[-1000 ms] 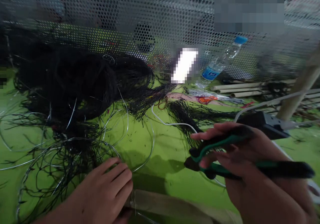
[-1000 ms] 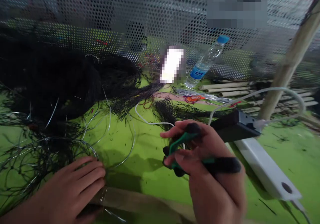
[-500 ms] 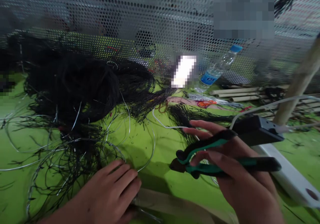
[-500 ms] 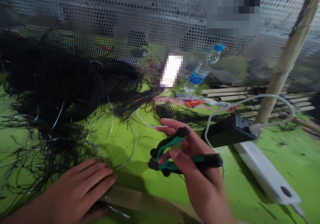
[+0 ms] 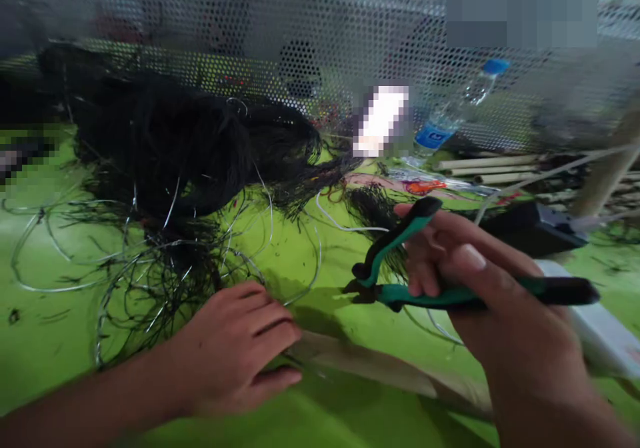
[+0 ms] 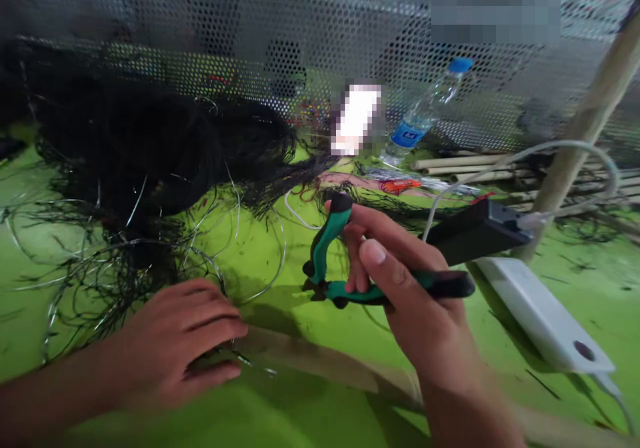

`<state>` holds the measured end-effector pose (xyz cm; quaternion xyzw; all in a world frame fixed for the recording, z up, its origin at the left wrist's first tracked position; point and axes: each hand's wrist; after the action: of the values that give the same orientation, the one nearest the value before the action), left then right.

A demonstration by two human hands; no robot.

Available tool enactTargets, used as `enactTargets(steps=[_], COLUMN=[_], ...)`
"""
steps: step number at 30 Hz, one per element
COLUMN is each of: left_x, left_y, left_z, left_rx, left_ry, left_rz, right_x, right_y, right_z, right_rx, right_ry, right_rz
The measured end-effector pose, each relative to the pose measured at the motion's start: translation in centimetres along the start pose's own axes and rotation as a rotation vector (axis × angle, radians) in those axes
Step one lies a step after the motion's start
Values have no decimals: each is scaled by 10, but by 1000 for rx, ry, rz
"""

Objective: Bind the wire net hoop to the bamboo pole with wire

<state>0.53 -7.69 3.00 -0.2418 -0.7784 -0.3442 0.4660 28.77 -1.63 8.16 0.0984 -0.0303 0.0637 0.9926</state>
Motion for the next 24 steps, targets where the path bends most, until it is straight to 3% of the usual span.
enactTargets(steps=[4,17,20,24], left_x=[1,4,7,8], left_y=[0,-1,-2,0], left_z=[2,-1,1,7], left_rx=[-39,-79,-83,-70], left_ry=[91,159,188,198], left_rz=[-78,-157,-103,77], right_x=[-3,-6,-8,-16], right_y=[6,16,14,11], right_z=[0,-2,2,8], right_rx=[-74,-66,-58,-29], right_ry=[143,289,285,263], right_rz=[8,174,190,230])
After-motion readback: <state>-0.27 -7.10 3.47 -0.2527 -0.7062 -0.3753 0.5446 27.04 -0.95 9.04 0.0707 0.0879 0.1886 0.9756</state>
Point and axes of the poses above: each hand's wrist, its own y-axis towards the middle knuckle, its own x-axis out of the back of the hand, z = x × y, and after that the axes turned 4 degrees about z, right-handed
